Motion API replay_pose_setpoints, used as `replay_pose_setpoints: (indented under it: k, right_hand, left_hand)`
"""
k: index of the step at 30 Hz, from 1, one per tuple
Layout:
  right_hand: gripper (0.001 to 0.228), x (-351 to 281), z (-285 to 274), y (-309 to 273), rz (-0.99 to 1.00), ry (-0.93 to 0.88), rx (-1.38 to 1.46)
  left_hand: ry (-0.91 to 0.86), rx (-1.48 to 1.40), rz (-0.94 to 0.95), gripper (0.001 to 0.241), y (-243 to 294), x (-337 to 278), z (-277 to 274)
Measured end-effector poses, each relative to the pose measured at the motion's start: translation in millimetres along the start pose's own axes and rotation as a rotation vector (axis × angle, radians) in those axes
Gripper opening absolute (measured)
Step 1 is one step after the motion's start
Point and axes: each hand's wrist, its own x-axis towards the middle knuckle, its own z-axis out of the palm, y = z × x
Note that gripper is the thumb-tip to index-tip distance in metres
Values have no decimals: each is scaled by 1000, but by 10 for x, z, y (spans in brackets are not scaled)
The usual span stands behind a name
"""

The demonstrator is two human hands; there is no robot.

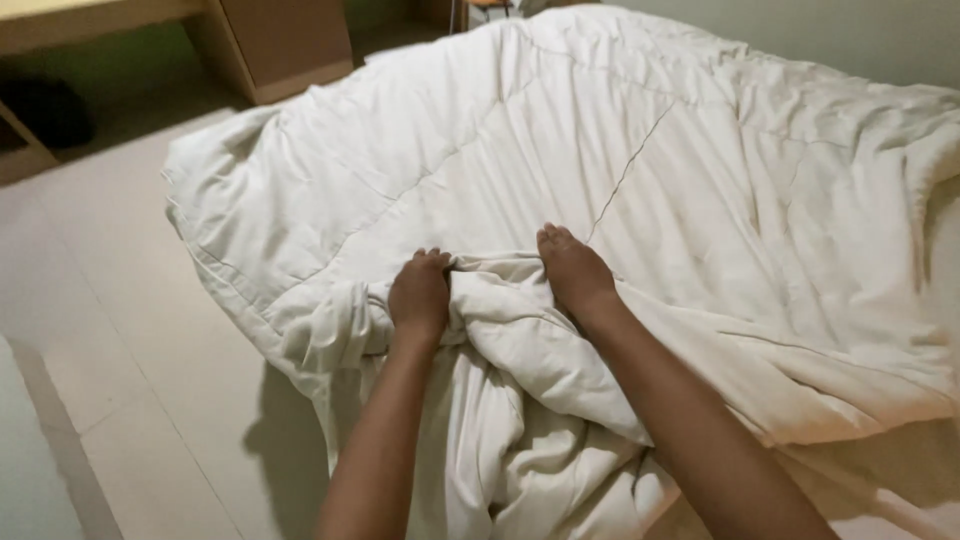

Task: The person spreads a white duvet over a bed, smoothing and tucking the edges along the sides and corners. The person repeatedly adjusts the duvet to cover the mattress evenly.

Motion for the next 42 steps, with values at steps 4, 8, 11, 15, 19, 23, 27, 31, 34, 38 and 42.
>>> replay_pose_setpoints:
  k: [4,8,11,15,19,23,27,31,34,38,42]
  right_hand:
    - [56,-30,431,7,49,-60,88]
    - [47,-33,841,156,7,164,177]
    - [46,-37,912,242,4,178,142]
    - [56,-97,543,58,-26,119,137]
    - [54,-134,215,0,-4,69,180]
    - [43,-259,71,140,48,62,282]
    - [44,-475,-345,232,-18,142,311]
    - [35,-1042,-1068,-85,195,-201,284]
    - [40,-1405,-889,8,10,-154,314]
    - [65,-1885,-812,-80,-98,-281,224]
    - [54,-2061,-394,-32,-101,-87,245]
  left_hand:
    - [58,-3,150,26,-274,19,294]
    - [-99,-25,-46,26,-213,37,216]
    - [-82,-45,-39,26,-139,45,208]
    - [-78,-13,49,25,-195,11,216]
    - [-269,-39,-144,26,130,77,-257]
    - [-319,-215,58,41,363,141,-442]
    - [-521,-313,222,44,900,-88,-598]
    - [-557,67,522,53,1009,-499,-263]
    - [-600,115,476,93,1141,-848,-419]
    - [-532,110,449,79,1224,-1323,-443]
    - [-450,89,401,65,1097,-1504,-269]
